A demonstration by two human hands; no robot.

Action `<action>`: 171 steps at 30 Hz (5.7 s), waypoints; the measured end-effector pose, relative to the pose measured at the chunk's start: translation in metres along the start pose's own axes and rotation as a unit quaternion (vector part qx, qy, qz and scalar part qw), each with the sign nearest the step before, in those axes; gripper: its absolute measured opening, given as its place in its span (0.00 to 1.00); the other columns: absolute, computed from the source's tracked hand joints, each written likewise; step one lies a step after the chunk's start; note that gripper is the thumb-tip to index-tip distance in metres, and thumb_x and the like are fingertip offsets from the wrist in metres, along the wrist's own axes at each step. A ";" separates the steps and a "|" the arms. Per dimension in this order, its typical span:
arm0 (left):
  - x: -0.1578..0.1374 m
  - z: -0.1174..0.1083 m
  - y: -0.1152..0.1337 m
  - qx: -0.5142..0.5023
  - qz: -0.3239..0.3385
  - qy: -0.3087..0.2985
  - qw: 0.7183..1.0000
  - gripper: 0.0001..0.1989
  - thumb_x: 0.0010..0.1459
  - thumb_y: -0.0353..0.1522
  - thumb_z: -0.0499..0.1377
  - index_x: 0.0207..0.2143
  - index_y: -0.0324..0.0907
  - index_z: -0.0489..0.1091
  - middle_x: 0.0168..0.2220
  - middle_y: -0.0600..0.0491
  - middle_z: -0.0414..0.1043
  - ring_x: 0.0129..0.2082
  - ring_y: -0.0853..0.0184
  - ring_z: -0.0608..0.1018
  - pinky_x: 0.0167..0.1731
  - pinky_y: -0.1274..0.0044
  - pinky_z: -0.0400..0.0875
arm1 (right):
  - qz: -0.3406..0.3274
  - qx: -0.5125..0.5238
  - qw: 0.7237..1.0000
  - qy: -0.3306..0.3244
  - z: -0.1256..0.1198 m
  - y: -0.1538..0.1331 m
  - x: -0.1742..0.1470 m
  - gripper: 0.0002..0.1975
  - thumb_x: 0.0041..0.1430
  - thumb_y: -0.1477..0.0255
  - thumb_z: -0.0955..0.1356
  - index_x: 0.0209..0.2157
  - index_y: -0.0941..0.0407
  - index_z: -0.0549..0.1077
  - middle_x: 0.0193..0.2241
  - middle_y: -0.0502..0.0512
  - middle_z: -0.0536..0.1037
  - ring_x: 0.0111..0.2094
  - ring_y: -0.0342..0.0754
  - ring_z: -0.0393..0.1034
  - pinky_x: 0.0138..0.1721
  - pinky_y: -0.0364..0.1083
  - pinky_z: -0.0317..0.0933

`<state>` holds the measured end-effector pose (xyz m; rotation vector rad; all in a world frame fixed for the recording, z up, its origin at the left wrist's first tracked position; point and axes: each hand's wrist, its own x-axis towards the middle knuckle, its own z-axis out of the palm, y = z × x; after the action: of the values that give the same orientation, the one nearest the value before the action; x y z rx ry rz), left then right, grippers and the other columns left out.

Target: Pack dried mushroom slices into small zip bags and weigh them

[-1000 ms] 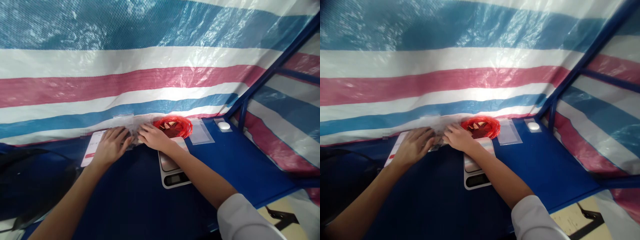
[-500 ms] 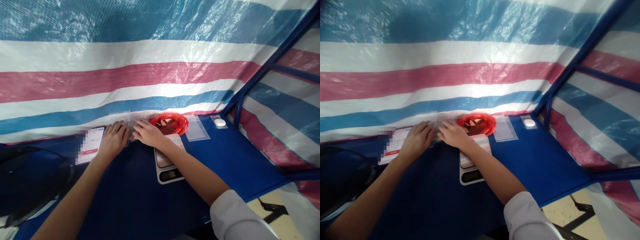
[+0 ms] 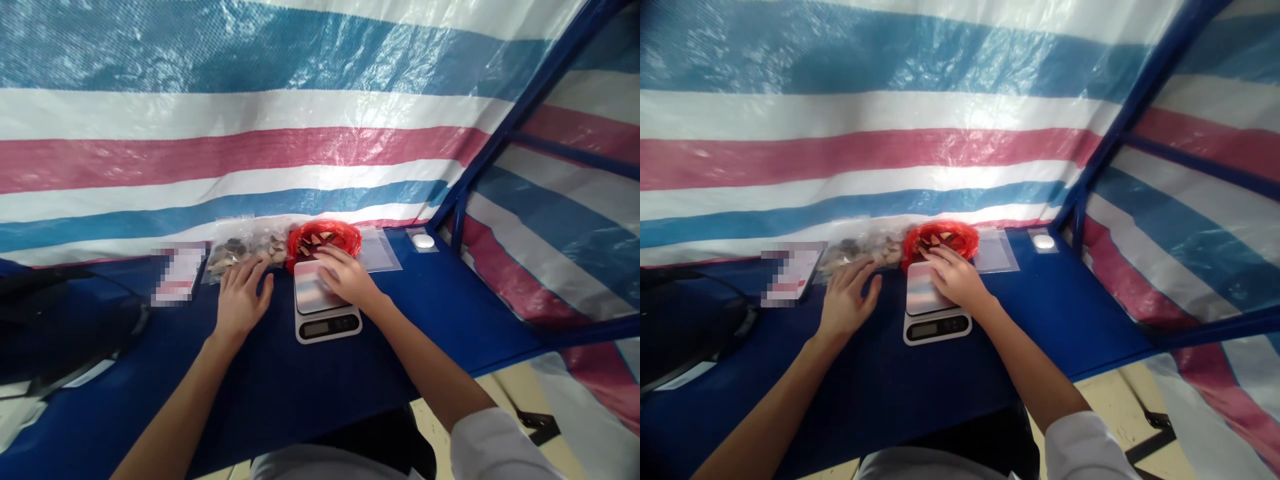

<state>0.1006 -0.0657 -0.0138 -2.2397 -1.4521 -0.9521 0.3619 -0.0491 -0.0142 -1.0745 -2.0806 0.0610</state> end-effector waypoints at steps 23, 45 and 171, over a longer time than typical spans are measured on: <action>-0.028 0.024 0.017 0.052 -0.074 -0.220 0.971 0.27 0.69 0.41 0.48 0.66 0.43 0.65 0.69 0.42 0.59 0.70 0.48 0.60 0.66 0.52 0.54 | 0.115 -0.181 0.968 -0.132 -0.032 0.070 -0.083 0.24 0.71 0.62 0.60 0.63 0.56 0.70 0.65 0.62 0.67 0.67 0.62 0.59 0.67 0.64 0.52; -0.028 0.025 0.018 0.048 -0.080 -0.209 0.974 0.26 0.69 0.41 0.49 0.64 0.42 0.67 0.68 0.41 0.61 0.68 0.47 0.62 0.65 0.51 0.57 | 0.113 -0.177 0.970 -0.125 -0.033 0.069 -0.083 0.22 0.71 0.63 0.61 0.62 0.54 0.71 0.64 0.61 0.69 0.66 0.62 0.61 0.66 0.64 0.55; 0.093 0.003 0.001 -0.571 -0.243 -0.261 0.739 0.15 0.54 0.42 0.68 0.33 0.39 0.81 0.30 0.48 0.80 0.28 0.64 0.78 0.33 0.71 0.74 | 0.237 0.458 0.853 -0.086 -0.022 0.014 0.082 0.19 0.52 0.58 0.76 0.44 0.51 0.82 0.45 0.53 0.83 0.39 0.50 0.80 0.33 0.46 0.77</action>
<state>0.1278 -0.0002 0.0467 -3.2208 -2.1277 -1.8847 0.3580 0.0113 0.0465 -0.9246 -1.5346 1.2949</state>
